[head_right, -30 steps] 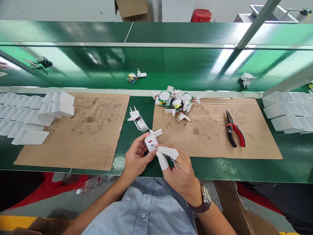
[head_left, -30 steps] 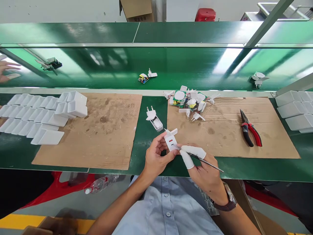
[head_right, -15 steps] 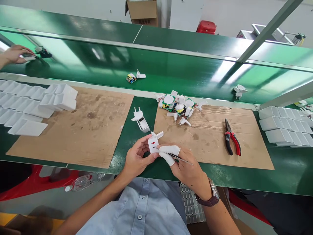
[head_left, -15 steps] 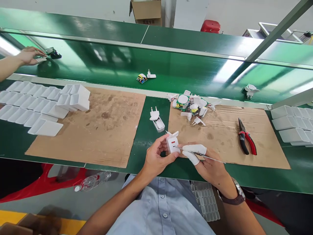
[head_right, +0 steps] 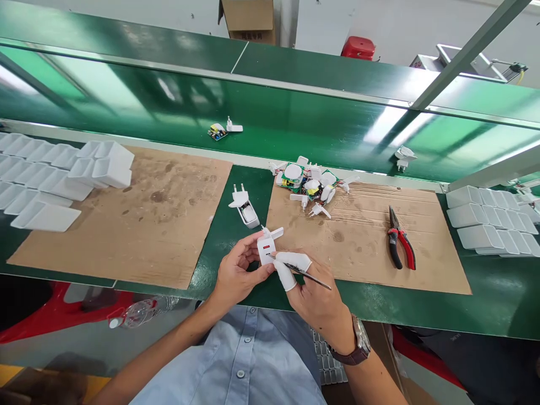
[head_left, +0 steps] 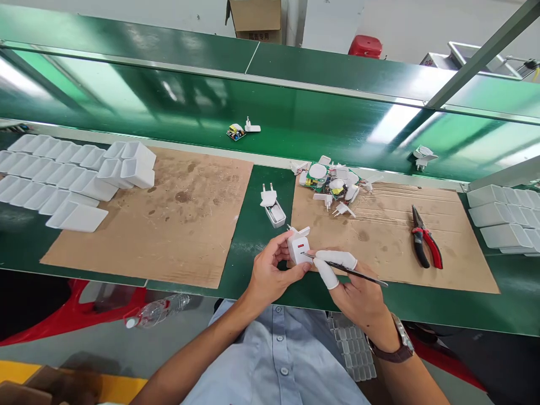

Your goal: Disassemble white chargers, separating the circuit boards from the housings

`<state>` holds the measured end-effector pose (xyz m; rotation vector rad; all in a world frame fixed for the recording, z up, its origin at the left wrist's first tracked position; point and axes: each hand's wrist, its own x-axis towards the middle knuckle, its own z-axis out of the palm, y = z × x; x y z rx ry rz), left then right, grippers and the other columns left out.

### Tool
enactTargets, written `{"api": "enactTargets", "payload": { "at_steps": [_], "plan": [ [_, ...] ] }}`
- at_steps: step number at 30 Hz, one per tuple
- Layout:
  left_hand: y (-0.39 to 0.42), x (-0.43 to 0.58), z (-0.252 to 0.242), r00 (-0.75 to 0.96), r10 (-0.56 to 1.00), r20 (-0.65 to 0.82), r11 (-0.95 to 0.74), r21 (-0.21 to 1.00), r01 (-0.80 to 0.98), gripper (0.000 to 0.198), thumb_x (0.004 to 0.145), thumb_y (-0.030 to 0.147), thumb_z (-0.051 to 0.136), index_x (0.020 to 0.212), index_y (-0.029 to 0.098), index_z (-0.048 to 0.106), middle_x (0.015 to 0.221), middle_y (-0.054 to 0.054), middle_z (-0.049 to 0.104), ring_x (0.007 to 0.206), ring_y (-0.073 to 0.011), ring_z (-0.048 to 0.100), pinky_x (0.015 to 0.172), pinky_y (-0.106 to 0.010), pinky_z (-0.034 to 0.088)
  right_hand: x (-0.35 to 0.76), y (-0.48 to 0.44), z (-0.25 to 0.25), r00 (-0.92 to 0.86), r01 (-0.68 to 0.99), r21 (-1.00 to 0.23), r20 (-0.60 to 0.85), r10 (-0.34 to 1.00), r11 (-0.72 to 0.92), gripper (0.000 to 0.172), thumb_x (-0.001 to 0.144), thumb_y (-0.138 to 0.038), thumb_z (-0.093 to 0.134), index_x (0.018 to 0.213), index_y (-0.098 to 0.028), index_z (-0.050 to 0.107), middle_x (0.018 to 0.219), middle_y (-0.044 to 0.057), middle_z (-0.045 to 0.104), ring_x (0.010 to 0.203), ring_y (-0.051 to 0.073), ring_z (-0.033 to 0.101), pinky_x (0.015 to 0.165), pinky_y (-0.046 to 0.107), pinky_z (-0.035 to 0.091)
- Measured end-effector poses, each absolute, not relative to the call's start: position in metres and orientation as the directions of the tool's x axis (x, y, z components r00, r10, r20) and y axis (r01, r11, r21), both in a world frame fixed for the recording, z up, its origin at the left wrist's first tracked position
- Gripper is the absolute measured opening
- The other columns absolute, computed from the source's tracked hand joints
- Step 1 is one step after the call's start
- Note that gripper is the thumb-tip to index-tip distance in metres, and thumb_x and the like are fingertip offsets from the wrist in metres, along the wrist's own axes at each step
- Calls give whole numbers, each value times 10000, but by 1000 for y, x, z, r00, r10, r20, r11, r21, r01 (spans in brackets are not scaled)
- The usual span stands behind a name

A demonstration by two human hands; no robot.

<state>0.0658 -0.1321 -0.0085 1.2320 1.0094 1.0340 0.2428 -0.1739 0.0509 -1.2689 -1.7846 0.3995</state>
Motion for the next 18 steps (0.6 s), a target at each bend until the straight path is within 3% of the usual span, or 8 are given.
{"api": "enactTargets", "payload": {
  "at_steps": [5, 11, 18],
  "plan": [
    [-134, 67, -10, 205, 977, -49, 56, 998, -27, 680, 703, 302, 904, 1319, 196, 636, 1050, -86, 788, 902, -205, 737, 822, -330, 619, 237, -179, 55, -51, 649, -664, 447, 893, 370, 246, 956, -79, 590, 1128, -245, 648, 1047, 61, 792, 969, 207, 775, 836, 319, 640],
    [-136, 67, -13, 177, 982, -58, 64, 998, -29, 689, 700, 306, 907, 1327, 213, 639, 1072, -71, 790, 908, -198, 744, 825, -314, 620, 231, -177, 63, 11, 641, -699, 420, 907, 316, 237, 941, -65, 542, 1059, -242, 647, 908, 42, 791, 752, 177, 772, 673, 289, 622],
    [-135, 65, -14, 191, 980, -62, 70, 997, -35, 687, 739, 304, 882, 1366, 210, 617, 1092, -74, 783, 939, -197, 741, 847, -314, 623, 230, -176, 58, 18, 665, -684, 415, 910, 299, 166, 974, -103, 565, 1055, -221, 647, 929, 47, 787, 799, 184, 777, 714, 298, 618]
  ]
}}
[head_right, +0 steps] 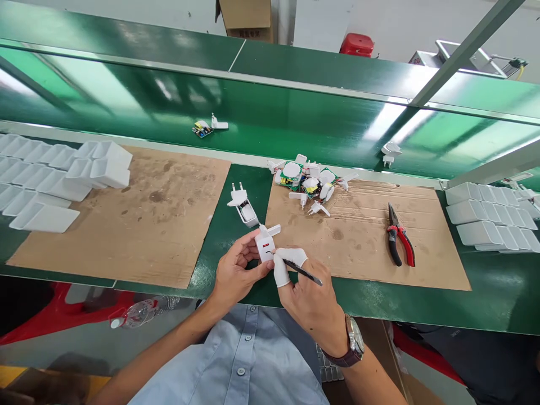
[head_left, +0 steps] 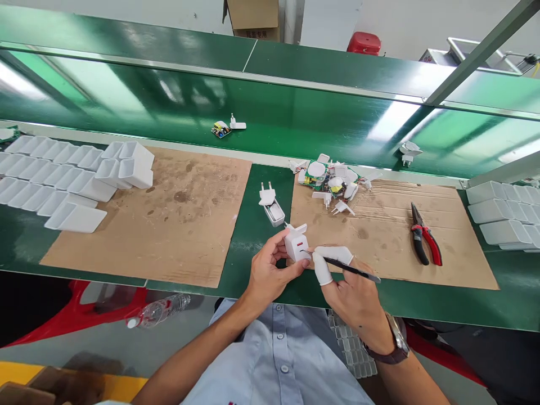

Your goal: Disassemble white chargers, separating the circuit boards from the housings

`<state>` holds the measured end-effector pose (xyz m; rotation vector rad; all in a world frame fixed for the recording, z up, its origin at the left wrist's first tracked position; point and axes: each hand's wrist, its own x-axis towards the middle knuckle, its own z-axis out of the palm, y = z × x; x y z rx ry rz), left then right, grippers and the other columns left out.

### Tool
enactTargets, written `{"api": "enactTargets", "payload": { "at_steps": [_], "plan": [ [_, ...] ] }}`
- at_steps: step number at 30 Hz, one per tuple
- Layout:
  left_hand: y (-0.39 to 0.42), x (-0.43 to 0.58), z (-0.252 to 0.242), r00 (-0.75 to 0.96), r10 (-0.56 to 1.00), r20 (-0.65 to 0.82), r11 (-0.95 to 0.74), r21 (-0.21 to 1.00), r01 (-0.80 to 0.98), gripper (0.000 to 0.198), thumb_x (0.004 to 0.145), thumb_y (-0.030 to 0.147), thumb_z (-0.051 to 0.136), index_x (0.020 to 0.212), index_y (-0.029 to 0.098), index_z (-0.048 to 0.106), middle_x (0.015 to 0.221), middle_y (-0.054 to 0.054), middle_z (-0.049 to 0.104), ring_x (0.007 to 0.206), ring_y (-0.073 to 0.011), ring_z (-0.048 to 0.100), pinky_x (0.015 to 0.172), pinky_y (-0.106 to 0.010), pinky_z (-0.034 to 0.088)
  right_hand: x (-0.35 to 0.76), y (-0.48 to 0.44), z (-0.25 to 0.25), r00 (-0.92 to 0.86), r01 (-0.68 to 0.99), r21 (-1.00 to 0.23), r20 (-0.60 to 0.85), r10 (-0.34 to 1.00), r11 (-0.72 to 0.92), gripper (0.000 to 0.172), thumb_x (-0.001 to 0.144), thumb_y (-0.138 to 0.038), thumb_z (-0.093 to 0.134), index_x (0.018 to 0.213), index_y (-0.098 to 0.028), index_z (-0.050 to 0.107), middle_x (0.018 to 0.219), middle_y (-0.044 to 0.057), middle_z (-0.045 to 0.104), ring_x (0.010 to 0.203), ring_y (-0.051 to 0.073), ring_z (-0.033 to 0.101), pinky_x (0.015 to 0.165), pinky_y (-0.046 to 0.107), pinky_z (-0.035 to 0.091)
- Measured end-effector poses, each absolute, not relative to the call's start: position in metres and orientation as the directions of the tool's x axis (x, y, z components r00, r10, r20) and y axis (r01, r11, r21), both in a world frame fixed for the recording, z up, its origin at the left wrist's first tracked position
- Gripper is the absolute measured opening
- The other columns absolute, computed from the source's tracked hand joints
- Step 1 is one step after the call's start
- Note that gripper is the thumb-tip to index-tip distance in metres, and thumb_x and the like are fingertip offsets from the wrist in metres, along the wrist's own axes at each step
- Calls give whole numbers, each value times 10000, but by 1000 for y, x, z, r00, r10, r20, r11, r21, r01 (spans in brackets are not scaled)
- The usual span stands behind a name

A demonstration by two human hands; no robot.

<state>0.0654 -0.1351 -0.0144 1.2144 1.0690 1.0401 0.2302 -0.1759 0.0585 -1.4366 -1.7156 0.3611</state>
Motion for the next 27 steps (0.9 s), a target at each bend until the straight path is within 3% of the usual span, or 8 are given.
{"api": "enactTargets", "payload": {
  "at_steps": [4, 9, 21, 27],
  "plan": [
    [-134, 66, -12, 194, 979, -54, 66, 996, -56, 678, 740, 287, 874, 1358, 193, 610, 1072, -75, 782, 935, -197, 744, 847, -316, 630, 231, -178, 54, 36, 630, -710, 433, 901, 316, 194, 970, -85, 592, 1090, -225, 651, 1028, 42, 798, 913, 172, 785, 842, 279, 628],
    [-133, 67, -10, 185, 981, -50, 62, 996, -61, 658, 735, 276, 873, 1336, 190, 619, 1068, -74, 776, 915, -186, 739, 844, -311, 628, 231, -182, 50, 61, 612, -726, 438, 897, 313, 173, 980, -117, 615, 1108, -226, 657, 1058, 52, 800, 968, 182, 784, 894, 295, 634],
    [-133, 67, -9, 187, 980, -73, 85, 994, -61, 679, 730, 321, 882, 1338, 176, 616, 1059, -87, 769, 935, -202, 728, 837, -325, 629, 230, -181, 47, 43, 608, -715, 464, 885, 346, 274, 962, -68, 597, 1166, -241, 659, 1097, 70, 796, 1012, 210, 778, 883, 332, 650],
    [-133, 66, -10, 192, 979, -66, 80, 995, -65, 673, 728, 314, 886, 1331, 184, 618, 1084, -91, 773, 935, -200, 739, 853, -326, 629, 241, -177, 51, -103, 538, -722, 457, 884, 436, 326, 964, -38, 593, 1212, -241, 650, 1182, 96, 780, 1086, 210, 759, 907, 332, 643]
  ]
}}
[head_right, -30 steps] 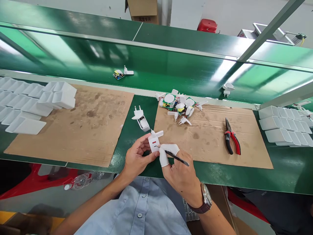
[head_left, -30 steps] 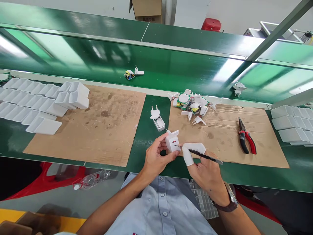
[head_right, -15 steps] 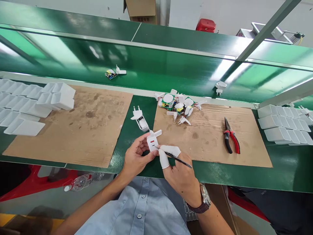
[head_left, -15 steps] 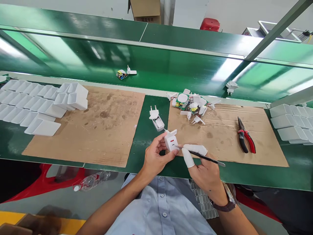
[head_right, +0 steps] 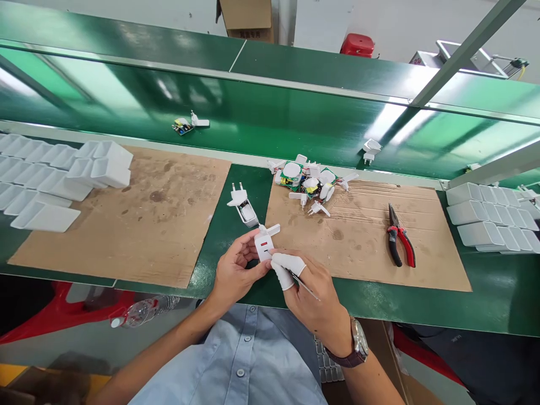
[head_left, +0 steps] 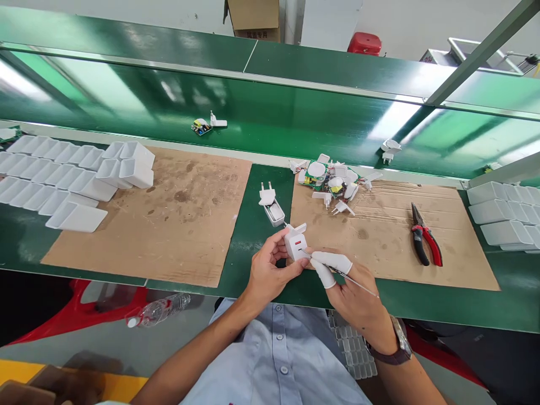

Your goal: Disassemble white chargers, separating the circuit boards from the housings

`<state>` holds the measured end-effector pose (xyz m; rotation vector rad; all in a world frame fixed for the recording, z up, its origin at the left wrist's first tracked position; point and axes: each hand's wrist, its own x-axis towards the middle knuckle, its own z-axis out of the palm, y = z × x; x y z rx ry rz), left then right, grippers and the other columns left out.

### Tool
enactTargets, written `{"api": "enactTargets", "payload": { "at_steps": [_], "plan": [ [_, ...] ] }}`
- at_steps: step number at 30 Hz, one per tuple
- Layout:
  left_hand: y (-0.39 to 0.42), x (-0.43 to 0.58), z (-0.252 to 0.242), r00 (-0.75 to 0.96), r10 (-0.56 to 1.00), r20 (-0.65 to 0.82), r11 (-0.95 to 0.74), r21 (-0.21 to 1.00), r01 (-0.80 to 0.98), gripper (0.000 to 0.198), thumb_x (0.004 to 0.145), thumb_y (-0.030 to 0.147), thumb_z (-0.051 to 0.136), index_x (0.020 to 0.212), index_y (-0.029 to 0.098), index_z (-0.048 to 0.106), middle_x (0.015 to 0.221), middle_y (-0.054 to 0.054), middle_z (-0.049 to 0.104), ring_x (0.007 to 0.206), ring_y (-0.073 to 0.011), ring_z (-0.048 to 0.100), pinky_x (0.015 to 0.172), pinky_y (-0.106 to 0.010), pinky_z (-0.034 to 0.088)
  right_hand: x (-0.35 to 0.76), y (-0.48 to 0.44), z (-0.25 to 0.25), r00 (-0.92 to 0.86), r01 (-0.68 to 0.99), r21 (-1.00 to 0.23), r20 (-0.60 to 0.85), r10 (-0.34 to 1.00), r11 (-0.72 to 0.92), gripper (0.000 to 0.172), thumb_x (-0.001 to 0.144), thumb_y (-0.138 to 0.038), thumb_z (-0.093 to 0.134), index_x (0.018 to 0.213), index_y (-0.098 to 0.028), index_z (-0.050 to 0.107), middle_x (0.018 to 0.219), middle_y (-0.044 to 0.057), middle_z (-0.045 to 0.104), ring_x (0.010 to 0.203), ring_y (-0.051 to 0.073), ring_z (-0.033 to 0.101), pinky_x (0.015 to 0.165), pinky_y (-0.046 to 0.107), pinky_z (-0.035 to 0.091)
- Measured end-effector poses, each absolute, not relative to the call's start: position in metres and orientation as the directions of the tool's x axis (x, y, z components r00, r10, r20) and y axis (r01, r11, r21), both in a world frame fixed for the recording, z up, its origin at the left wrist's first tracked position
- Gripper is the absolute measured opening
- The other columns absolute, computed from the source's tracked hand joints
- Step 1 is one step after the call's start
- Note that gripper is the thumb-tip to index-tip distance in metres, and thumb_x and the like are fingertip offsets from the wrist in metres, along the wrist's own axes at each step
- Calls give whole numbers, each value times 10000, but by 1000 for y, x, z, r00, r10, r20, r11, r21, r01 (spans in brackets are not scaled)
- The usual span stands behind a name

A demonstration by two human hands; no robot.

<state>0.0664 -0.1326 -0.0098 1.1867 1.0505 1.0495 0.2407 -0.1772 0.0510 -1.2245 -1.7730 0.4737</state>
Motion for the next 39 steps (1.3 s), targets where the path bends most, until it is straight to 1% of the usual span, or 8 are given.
{"api": "enactTargets", "payload": {
  "at_steps": [5, 10, 18, 22, 27, 31, 35, 39],
  "plan": [
    [-133, 66, -13, 197, 979, -56, 68, 996, -54, 680, 739, 306, 880, 1349, 191, 603, 1103, -95, 772, 941, -204, 741, 848, -338, 634, 253, -173, 52, -183, 484, -749, 418, 890, 452, 418, 962, -30, 595, 1304, -269, 629, 1252, 85, 760, 1179, 218, 727, 939, 333, 634],
    [-133, 67, -13, 194, 980, -46, 60, 996, -63, 680, 734, 306, 881, 1345, 183, 606, 1093, -102, 778, 936, -211, 746, 833, -341, 639, 257, -171, 57, -246, 487, -748, 378, 892, 451, 465, 964, -19, 571, 1345, -283, 602, 1285, 81, 745, 1214, 216, 707, 953, 336, 621],
    [-133, 67, -13, 191, 981, -40, 48, 998, -36, 698, 725, 294, 878, 1357, 183, 603, 1078, -96, 785, 934, -212, 745, 835, -335, 633, 259, -169, 58, -272, 557, -697, 359, 893, 451, 451, 969, -35, 555, 1350, -276, 572, 1245, 80, 758, 1076, 204, 751, 900, 341, 627],
    [-134, 67, -12, 191, 981, -42, 49, 998, -29, 691, 734, 298, 873, 1359, 185, 600, 1096, -100, 781, 946, -216, 743, 851, -352, 634, 259, -168, 57, -262, 561, -685, 387, 884, 465, 405, 983, -63, 563, 1330, -271, 584, 1204, 84, 775, 1048, 203, 765, 873, 331, 639],
    [-133, 66, -11, 194, 980, -42, 48, 999, -24, 686, 730, 298, 874, 1351, 190, 603, 1077, -92, 787, 936, -212, 745, 842, -339, 633, 261, -166, 54, -237, 547, -712, 373, 897, 440, 318, 1000, -133, 582, 1277, -282, 628, 1203, 70, 782, 1071, 218, 771, 875, 340, 657],
    [-133, 67, -10, 200, 979, -48, 53, 998, -20, 678, 742, 299, 867, 1353, 184, 597, 1104, -101, 784, 954, -214, 747, 854, -342, 631, 263, -163, 55, -224, 517, -738, 372, 901, 433, 299, 996, -142, 597, 1253, -284, 655, 1197, 60, 787, 1072, 216, 773, 881, 330, 656],
    [-133, 67, -9, 199, 978, -55, 60, 998, -17, 676, 738, 291, 870, 1349, 192, 597, 1101, -96, 787, 950, -209, 748, 848, -333, 629, 263, -162, 53, -169, 518, -753, 373, 912, 405, 249, 998, -164, 599, 1193, -285, 695, 1130, 43, 806, 998, 216, 791, 853, 329, 661],
    [-133, 67, -9, 193, 979, -62, 68, 997, -27, 668, 735, 284, 871, 1338, 184, 601, 1087, -93, 789, 934, -201, 748, 836, -321, 627, 260, -164, 48, -129, 571, -729, 376, 918, 378, 193, 1008, -199, 595, 1139, -269, 717, 1072, 44, 814, 957, 219, 794, 813, 328, 663]
  ]
}}
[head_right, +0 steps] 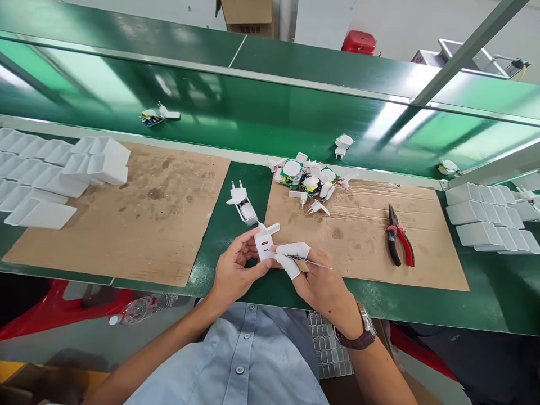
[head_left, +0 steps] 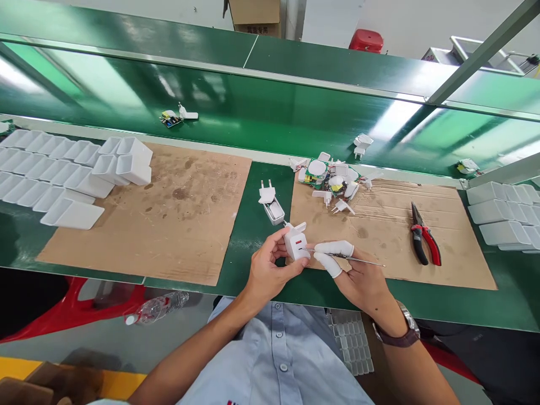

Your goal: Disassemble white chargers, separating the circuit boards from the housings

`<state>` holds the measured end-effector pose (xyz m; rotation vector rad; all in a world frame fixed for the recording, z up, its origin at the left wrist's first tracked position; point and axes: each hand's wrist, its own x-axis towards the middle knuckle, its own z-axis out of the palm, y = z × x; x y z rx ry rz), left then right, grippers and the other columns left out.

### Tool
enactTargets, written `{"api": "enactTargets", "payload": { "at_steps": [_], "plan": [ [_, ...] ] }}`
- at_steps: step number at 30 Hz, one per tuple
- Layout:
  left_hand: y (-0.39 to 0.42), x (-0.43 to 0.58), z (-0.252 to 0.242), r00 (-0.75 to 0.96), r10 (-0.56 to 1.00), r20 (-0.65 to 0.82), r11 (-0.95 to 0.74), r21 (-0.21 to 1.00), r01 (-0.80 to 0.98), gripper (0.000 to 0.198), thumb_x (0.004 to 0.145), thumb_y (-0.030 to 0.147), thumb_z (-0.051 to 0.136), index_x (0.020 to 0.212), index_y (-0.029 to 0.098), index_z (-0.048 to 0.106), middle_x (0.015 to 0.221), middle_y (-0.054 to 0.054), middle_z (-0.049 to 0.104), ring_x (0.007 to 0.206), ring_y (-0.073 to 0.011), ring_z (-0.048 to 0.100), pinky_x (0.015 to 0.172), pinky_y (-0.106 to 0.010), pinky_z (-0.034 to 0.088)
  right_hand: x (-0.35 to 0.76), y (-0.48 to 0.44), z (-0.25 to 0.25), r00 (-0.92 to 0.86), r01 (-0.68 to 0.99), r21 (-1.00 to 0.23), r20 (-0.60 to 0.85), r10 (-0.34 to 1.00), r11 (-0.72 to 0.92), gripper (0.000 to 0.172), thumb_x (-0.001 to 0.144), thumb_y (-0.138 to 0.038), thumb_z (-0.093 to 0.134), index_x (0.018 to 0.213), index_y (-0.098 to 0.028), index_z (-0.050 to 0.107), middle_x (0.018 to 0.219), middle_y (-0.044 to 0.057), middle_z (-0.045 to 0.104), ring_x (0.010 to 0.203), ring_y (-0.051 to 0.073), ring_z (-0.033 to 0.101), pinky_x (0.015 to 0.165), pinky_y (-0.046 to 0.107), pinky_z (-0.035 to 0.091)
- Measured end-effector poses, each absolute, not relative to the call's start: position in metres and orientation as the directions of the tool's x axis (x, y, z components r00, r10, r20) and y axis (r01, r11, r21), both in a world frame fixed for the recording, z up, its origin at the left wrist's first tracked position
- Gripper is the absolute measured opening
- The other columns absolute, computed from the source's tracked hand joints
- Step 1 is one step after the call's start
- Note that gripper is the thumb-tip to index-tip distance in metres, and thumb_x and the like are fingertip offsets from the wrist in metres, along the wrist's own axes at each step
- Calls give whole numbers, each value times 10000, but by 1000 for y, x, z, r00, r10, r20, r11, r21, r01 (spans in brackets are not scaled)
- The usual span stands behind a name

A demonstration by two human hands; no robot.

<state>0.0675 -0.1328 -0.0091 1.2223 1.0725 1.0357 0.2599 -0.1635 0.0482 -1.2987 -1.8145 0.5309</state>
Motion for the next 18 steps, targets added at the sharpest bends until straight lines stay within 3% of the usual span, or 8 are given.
{"api": "enactTargets", "payload": {
  "at_steps": [11, 18],
  "plan": [
    [-134, 67, -10, 195, 979, -64, 67, 998, -13, 681, 734, 297, 875, 1354, 199, 610, 1095, -92, 788, 946, -212, 749, 847, -331, 627, 262, -164, 52, -210, 549, -712, 391, 896, 439, 329, 993, -122, 570, 1259, -294, 660, 1165, 36, 795, 1022, 208, 783, 861, 328, 658],
    [-133, 67, -9, 187, 980, -66, 67, 998, 2, 681, 725, 296, 879, 1346, 201, 615, 1094, -87, 789, 944, -210, 751, 854, -329, 627, 266, -167, 44, -196, 552, -721, 376, 906, 419, 308, 989, -142, 590, 1245, -290, 678, 1189, 42, 786, 1059, 220, 772, 915, 353, 644]
  ]
}}
